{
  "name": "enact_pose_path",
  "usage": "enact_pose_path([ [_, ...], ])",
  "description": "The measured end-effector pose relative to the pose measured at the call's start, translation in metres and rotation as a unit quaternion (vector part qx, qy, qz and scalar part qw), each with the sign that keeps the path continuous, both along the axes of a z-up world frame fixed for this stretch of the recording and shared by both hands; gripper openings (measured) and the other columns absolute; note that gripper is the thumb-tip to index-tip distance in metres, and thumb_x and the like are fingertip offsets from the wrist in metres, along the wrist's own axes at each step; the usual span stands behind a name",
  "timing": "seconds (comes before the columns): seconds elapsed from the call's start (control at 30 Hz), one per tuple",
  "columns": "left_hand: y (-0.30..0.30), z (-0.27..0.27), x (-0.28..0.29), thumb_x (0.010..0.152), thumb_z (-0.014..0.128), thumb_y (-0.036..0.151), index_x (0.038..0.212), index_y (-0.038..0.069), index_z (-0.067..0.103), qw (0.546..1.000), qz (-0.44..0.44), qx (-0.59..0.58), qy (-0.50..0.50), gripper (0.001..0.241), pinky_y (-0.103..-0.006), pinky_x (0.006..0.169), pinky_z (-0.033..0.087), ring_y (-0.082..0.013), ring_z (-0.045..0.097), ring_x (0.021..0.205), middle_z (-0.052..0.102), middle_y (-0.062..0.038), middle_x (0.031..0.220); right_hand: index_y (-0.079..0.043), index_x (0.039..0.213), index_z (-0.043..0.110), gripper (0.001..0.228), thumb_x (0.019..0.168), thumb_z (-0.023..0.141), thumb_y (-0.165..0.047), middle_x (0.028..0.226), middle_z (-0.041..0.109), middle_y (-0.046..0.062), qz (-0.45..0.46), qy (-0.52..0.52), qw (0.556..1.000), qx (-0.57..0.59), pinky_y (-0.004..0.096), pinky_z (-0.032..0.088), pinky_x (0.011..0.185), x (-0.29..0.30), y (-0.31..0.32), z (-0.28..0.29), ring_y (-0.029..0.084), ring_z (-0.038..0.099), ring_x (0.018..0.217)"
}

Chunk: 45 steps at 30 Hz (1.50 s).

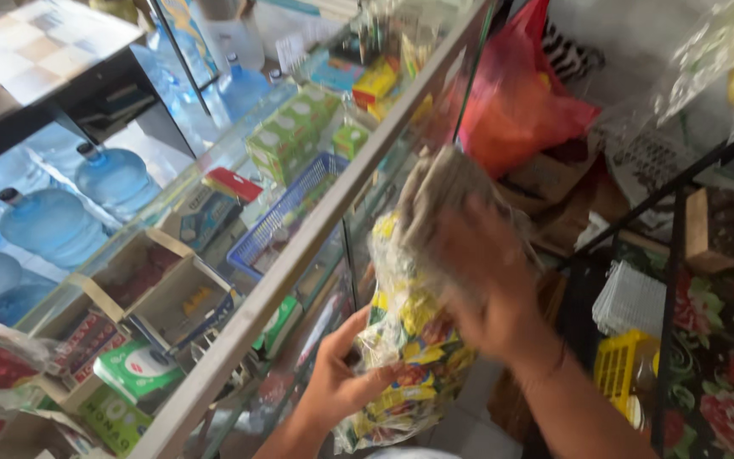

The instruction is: The person wipes the glass display counter and shelves with a cloth, handling various items like a yellow pencil box, a green light bulb box, and packaged snacks. They pick up items, wipe them, and place them back on the counter.

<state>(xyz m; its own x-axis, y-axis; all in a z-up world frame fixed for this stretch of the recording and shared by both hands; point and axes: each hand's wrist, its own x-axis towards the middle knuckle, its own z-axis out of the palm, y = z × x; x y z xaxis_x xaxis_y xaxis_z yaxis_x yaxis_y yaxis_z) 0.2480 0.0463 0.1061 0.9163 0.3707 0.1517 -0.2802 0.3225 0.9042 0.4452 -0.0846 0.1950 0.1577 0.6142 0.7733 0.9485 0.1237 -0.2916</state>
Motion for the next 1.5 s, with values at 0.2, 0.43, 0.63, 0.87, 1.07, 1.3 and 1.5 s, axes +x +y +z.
enact_pose_path([
  [0.2, -0.010, -0.014, 0.025, 0.090, 0.076, 0.010, 0.146, -0.005, 0.053, 0.993, 0.111, -0.015, 0.033, 0.063, -0.0337, 0.084, 0.058, -0.0169, 0.070, 0.094, 0.071, -0.014, 0.111, -0.004, 0.152, 0.047, 0.048, 0.106, 0.056, -0.017, 0.161, 0.045, 0.017, -0.012, 0.106, 0.991, -0.084, 0.053, 0.031, 0.128, 0.011, 0.006, 0.000, 0.043, 0.036, 0.156],
  [0.43, 0.002, -0.017, 0.059, 0.097, 0.069, 0.010, 0.149, 0.004, 0.046, 0.964, 0.173, -0.194, -0.063, 0.057, -0.0378, 0.102, 0.054, -0.0203, 0.066, 0.118, 0.065, -0.010, 0.133, -0.018, 0.149, 0.050, 0.055, 0.098, 0.061, -0.036, 0.160, 0.038, 0.012, -0.038, -0.155, 0.966, -0.204, 0.064, 0.027, 0.118, -0.031, -0.023, -0.053, 0.045, 0.030, 0.148],
  [0.63, -0.025, -0.029, 0.088, 0.103, 0.065, 0.006, 0.153, 0.004, 0.045, 0.973, 0.137, -0.171, -0.075, 0.054, -0.0350, 0.099, 0.054, -0.0162, 0.064, 0.112, 0.065, -0.009, 0.130, -0.009, 0.164, 0.034, 0.064, 0.108, 0.057, -0.029, 0.169, 0.028, 0.027, -0.094, 0.075, 0.981, -0.155, 0.070, 0.025, 0.126, 0.009, -0.026, -0.050, 0.051, 0.022, 0.158],
  [0.87, -0.012, -0.028, 0.123, 0.106, 0.066, 0.006, 0.141, -0.001, 0.054, 0.959, 0.228, -0.151, -0.073, 0.038, -0.0310, 0.090, 0.047, -0.0133, 0.057, 0.100, 0.062, -0.008, 0.118, -0.026, 0.145, 0.047, 0.041, 0.105, 0.052, -0.036, 0.157, 0.037, 0.017, -0.117, -0.007, 0.856, -0.503, 0.073, 0.021, 0.118, -0.030, -0.054, -0.113, 0.045, 0.030, 0.149],
  [1.07, -0.032, -0.027, 0.151, 0.104, 0.065, 0.011, 0.140, 0.004, 0.054, 0.961, 0.189, -0.175, -0.102, 0.038, -0.0322, 0.101, 0.053, -0.0142, 0.064, 0.113, 0.066, -0.007, 0.127, -0.001, 0.156, 0.038, 0.060, 0.105, 0.052, -0.028, 0.166, 0.026, 0.031, -0.196, 0.056, 0.972, -0.120, 0.076, 0.015, 0.122, 0.005, -0.066, -0.136, 0.049, 0.018, 0.158],
  [1.3, -0.008, -0.029, 0.170, 0.104, 0.064, 0.014, 0.136, 0.003, 0.054, 0.958, 0.156, -0.212, -0.115, 0.035, -0.0360, 0.098, 0.056, -0.0186, 0.067, 0.111, 0.067, -0.009, 0.127, -0.008, 0.156, 0.037, 0.060, 0.102, 0.053, -0.030, 0.164, 0.023, 0.029, -0.219, -0.028, 0.964, -0.150, 0.078, 0.011, 0.120, -0.019, -0.075, -0.183, 0.053, 0.017, 0.154],
  [1.5, -0.023, -0.036, 0.151, 0.106, 0.067, 0.011, 0.143, 0.001, 0.053, 0.987, 0.076, -0.128, -0.063, 0.041, -0.0335, 0.096, 0.054, -0.0160, 0.065, 0.109, 0.066, -0.007, 0.123, -0.007, 0.165, 0.028, 0.061, 0.112, 0.047, -0.031, 0.172, 0.021, 0.027, -0.222, 0.074, 0.965, -0.119, 0.065, 0.017, 0.132, 0.055, -0.058, -0.104, 0.046, 0.020, 0.162],
])
